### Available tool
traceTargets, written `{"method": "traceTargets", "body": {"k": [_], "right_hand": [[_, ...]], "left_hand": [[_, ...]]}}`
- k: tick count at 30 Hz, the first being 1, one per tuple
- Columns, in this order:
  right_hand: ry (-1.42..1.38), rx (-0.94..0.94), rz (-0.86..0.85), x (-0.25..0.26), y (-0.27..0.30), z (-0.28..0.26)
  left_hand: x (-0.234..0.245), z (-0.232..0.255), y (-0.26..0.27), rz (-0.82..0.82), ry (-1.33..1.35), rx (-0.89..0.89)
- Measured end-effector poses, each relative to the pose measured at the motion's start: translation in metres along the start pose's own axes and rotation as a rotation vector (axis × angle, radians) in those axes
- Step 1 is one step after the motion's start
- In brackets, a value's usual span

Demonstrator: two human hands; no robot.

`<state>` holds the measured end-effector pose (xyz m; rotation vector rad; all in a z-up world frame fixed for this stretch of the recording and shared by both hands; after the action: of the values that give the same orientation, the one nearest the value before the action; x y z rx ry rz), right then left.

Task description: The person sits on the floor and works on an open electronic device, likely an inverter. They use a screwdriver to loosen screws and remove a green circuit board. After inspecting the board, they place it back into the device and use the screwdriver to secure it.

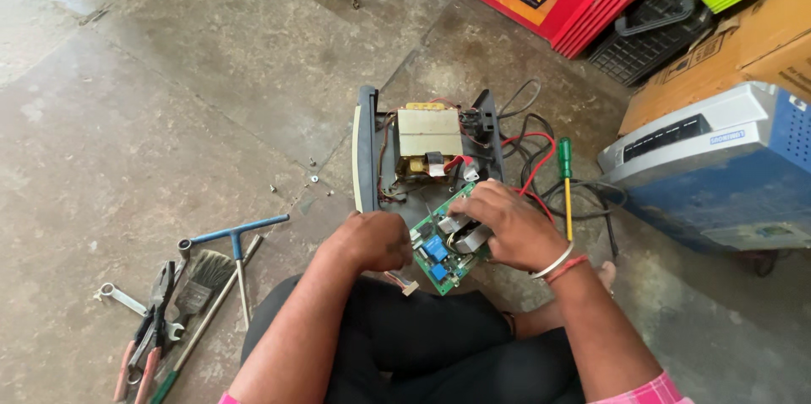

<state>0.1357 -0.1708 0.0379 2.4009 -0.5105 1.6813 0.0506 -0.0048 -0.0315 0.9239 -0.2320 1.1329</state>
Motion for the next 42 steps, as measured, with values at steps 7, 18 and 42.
{"method": "traceTargets", "body": {"k": [7,18,42], "right_hand": [[0.225,0.007,0.065,-0.005,0.003,-0.014],[0.258,0.035,-0.116,-0.022,-0.006,-0.017],[-0.097,-0.280,-0.121,-0.025,0.008,0.038]], "left_hand": [[0.013,-0.015,-0.026,0.342,0.084,0.066],[-0.031,-0.045,-0.097,0.474,0.365,0.124],[-0.034,-0.029,-0.101,0.210,1.244,0.099]]}}
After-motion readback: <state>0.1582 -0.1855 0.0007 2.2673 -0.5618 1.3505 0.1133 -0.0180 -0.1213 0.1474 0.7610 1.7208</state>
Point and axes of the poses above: each hand's wrist, its own y-axis away from the middle knuckle, its own x-axis out of the back of the hand, z = x × y, the point moved 6 cm from there along -y, towards the middle knuckle, and after that the axes turned 8 degrees about y, right-handed, at the moved point
